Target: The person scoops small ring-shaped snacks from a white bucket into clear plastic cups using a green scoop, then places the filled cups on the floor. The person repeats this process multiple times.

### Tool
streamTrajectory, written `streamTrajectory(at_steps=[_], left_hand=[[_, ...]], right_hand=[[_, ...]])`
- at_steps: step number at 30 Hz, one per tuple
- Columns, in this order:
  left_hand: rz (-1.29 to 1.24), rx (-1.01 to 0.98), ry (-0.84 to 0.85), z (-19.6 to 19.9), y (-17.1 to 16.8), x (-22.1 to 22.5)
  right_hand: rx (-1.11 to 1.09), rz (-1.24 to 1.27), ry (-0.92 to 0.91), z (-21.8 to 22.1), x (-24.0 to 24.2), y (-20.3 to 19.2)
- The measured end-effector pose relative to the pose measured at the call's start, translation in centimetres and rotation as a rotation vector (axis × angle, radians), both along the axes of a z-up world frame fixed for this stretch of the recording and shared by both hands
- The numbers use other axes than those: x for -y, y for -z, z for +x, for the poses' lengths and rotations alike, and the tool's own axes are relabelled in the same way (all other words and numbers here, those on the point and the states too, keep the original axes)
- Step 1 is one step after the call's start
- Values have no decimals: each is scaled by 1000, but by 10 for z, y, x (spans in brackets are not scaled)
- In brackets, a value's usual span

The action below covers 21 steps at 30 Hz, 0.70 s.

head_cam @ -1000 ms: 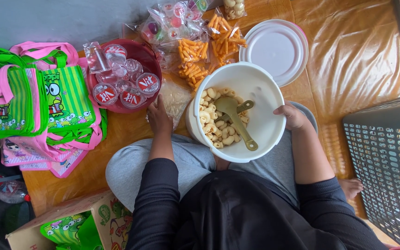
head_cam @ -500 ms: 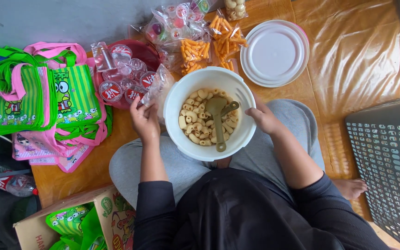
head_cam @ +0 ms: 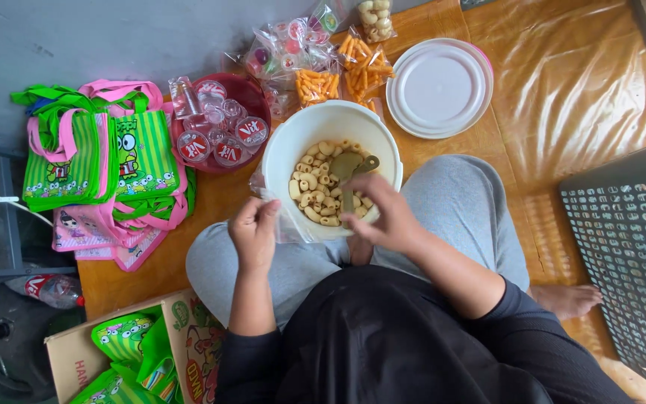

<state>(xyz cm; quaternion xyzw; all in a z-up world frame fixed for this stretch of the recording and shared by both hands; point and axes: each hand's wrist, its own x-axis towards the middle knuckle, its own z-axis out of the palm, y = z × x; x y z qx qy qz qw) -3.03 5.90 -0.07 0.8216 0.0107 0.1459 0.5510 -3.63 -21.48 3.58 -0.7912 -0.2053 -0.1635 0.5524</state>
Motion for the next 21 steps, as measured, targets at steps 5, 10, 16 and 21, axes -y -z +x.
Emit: streamTrajectory(at_steps=[5,10,16,21], left_hand=[[-75,-89,258,-17,12,38],[-356,-227,501,-30,-37,59],[-401,-285,432,-42,-49,51],[-162,-139,145,-40,-45,21]], right_hand=[[-267,132,-315,-25,-31,-7],[-400,285,-246,-25,-25,20],[-492,298,-193,-22,-10,8],[-460,321,-89,-19,5,3]])
